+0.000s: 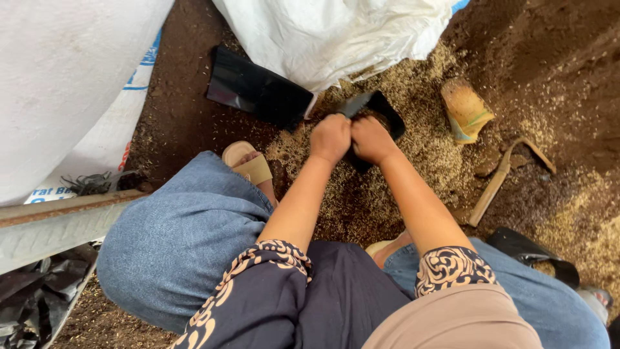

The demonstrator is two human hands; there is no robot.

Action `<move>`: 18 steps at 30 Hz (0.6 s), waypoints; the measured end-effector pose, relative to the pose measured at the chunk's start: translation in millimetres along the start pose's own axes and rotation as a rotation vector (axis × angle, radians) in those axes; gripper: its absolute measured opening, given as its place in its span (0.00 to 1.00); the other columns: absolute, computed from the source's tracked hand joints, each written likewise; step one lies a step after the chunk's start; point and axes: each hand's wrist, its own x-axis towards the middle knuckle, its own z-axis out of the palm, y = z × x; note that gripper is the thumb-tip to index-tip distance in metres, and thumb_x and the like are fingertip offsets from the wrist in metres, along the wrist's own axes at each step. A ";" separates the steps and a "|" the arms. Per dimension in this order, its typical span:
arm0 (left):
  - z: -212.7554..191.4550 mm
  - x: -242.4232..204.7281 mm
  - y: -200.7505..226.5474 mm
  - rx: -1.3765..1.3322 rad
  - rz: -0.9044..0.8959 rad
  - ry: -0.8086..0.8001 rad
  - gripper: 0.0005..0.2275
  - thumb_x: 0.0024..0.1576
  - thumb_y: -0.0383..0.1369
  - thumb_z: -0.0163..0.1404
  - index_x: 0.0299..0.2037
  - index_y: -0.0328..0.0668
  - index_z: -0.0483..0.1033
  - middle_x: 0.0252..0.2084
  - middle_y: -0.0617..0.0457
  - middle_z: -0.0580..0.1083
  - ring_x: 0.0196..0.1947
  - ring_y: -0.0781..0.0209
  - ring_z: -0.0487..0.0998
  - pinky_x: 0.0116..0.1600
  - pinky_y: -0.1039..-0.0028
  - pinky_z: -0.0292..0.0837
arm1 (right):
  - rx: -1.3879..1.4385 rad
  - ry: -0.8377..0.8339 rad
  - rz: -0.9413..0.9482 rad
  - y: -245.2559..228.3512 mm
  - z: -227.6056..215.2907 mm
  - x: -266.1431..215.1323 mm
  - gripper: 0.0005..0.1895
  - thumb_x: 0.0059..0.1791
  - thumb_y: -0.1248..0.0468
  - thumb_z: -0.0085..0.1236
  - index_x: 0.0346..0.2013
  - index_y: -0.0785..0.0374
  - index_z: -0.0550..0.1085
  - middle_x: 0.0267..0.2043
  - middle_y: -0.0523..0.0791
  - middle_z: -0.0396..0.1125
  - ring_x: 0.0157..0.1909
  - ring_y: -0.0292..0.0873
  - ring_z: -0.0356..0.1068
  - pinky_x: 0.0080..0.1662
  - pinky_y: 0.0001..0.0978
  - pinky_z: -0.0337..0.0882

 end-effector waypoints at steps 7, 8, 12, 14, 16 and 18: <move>45.5 -22.9 21.6 -0.043 0.255 0.074 0.08 0.60 0.36 0.47 0.32 0.42 0.74 0.35 0.47 0.77 0.36 0.43 0.78 0.41 0.54 0.75 | -0.437 -0.236 0.024 65.4 63.0 -35.6 0.23 0.50 0.54 0.44 0.54 0.59 0.76 0.59 0.48 0.71 0.68 0.51 0.60 0.72 0.60 0.40; 51.0 -22.2 23.0 -0.044 0.251 0.068 0.08 0.60 0.35 0.47 0.32 0.42 0.73 0.34 0.47 0.76 0.36 0.43 0.78 0.41 0.54 0.75 | -0.464 -0.193 0.019 70.9 73.2 -35.3 0.26 0.50 0.52 0.43 0.58 0.58 0.74 0.61 0.49 0.69 0.67 0.52 0.60 0.71 0.61 0.39; 61.5 -14.1 21.8 -0.020 0.226 0.028 0.08 0.61 0.35 0.48 0.32 0.42 0.73 0.33 0.48 0.76 0.36 0.43 0.78 0.41 0.54 0.74 | -0.692 -0.466 0.166 82.1 106.2 -18.4 0.27 0.54 0.49 0.39 0.67 0.52 0.65 0.71 0.45 0.59 0.76 0.50 0.51 0.72 0.65 0.38; 60.5 -8.5 20.4 -0.007 0.201 0.009 0.08 0.61 0.35 0.47 0.32 0.42 0.73 0.33 0.48 0.76 0.36 0.43 0.78 0.40 0.54 0.74 | -0.735 -0.570 0.200 82.9 114.5 -4.7 0.26 0.54 0.50 0.40 0.65 0.52 0.67 0.70 0.45 0.60 0.75 0.50 0.52 0.72 0.63 0.39; 53.5 0.7 18.6 -0.002 0.168 0.017 0.08 0.61 0.35 0.47 0.32 0.41 0.73 0.34 0.47 0.76 0.36 0.43 0.78 0.40 0.54 0.73 | -0.733 -0.572 0.207 81.5 113.3 16.4 0.26 0.53 0.51 0.42 0.64 0.53 0.68 0.69 0.45 0.61 0.74 0.50 0.53 0.73 0.61 0.41; 43.4 1.3 19.6 0.040 0.114 0.017 0.08 0.61 0.35 0.47 0.33 0.41 0.74 0.35 0.47 0.76 0.36 0.43 0.78 0.39 0.53 0.73 | -0.701 -0.544 0.202 73.1 105.6 31.2 0.25 0.52 0.52 0.43 0.62 0.53 0.69 0.68 0.45 0.63 0.73 0.50 0.54 0.73 0.59 0.42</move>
